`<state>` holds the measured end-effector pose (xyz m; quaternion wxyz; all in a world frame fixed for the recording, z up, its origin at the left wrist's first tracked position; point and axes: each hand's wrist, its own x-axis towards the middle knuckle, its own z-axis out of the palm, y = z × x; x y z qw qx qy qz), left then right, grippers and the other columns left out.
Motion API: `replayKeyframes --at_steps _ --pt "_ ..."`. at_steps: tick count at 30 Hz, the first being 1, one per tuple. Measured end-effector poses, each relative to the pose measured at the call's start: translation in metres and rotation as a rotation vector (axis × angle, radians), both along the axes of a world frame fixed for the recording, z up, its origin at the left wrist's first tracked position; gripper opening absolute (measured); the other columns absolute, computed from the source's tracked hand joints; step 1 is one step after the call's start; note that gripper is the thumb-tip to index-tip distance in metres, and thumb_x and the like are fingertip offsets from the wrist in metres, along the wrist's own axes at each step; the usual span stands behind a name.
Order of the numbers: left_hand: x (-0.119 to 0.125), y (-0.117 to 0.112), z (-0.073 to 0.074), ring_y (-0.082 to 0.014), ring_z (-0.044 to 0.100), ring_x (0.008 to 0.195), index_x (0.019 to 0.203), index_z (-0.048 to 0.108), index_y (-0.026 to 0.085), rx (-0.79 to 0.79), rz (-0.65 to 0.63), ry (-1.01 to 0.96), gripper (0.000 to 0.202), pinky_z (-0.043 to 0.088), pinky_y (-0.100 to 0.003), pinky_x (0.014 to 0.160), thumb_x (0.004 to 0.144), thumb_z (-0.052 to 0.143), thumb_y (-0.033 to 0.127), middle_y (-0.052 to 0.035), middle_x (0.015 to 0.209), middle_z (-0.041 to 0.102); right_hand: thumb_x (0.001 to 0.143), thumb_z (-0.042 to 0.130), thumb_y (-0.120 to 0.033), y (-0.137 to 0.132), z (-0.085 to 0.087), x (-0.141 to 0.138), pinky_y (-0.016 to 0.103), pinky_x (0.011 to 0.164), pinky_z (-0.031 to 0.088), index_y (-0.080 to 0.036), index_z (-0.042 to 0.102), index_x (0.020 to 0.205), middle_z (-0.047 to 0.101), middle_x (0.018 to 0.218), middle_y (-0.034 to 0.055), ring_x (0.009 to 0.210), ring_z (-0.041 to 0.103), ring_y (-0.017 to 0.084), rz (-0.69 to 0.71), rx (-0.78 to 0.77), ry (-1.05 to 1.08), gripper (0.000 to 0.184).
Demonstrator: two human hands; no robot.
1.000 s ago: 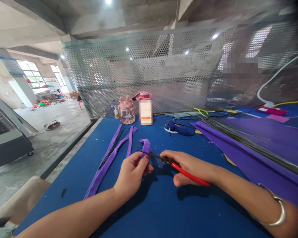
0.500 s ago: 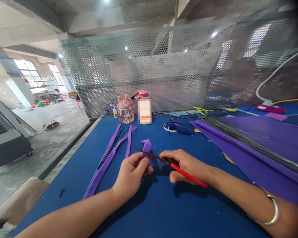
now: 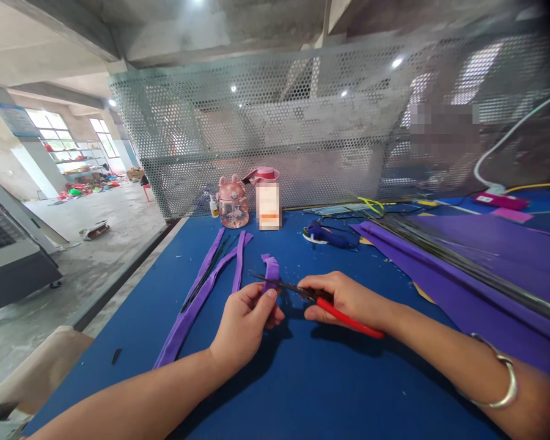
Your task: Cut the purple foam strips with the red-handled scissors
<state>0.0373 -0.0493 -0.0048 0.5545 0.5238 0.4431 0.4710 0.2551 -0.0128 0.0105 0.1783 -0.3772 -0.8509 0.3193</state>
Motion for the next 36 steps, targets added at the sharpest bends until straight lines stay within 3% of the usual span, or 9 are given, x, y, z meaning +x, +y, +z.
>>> replayKeyframes --at_steps 6,17,25,36 --pt "-0.0001 0.0015 -0.0018 -0.0127 0.059 0.057 0.078 0.063 0.017 0.03 0.059 -0.047 0.04 0.049 -0.025 0.059 0.076 0.071 0.056 -0.002 0.063 0.067 0.067 0.07 -0.076 -0.0018 0.0022 -0.0012 0.025 0.06 0.039 -0.016 0.061 0.106 0.055 0.086 0.0022 0.068 0.045 0.015 0.003 0.104 -0.033 0.071" --pt "-0.0003 -0.0011 -0.0008 -0.0114 0.057 0.057 0.077 0.064 0.016 0.065 0.016 -0.003 0.034 0.048 -0.023 0.059 0.08 0.069 0.05 -0.0012 0.062 0.066 0.066 0.062 -0.085 -0.0025 -0.0013 -0.0029 0.025 0.061 0.039 -0.015 0.064 0.105 0.055 0.087 0.0022 0.069 0.042 0.015 0.083 0.035 0.061 0.08" --pt "-0.0022 -0.0007 -0.0032 -0.0108 0.057 0.056 0.078 0.063 0.016 0.082 0.004 0.015 0.034 0.047 -0.023 0.058 0.082 0.067 0.049 -0.0013 0.063 0.066 0.079 0.067 -0.066 -0.0034 -0.0022 -0.0047 0.023 0.057 0.037 -0.015 0.067 0.097 0.057 0.076 0.0003 0.062 0.043 0.013 0.02 0.045 0.057 0.055" --pt "-0.0015 0.0009 -0.0006 -0.0133 0.062 0.063 0.083 0.062 0.016 -0.001 0.008 0.033 0.036 0.045 -0.022 0.054 0.08 0.067 0.052 -0.0027 0.067 0.068 0.084 0.066 -0.051 0.0006 -0.0023 -0.0003 0.023 0.056 0.037 -0.015 0.067 0.094 0.055 0.071 -0.0004 0.063 0.043 0.013 -0.037 0.013 -0.011 0.038"
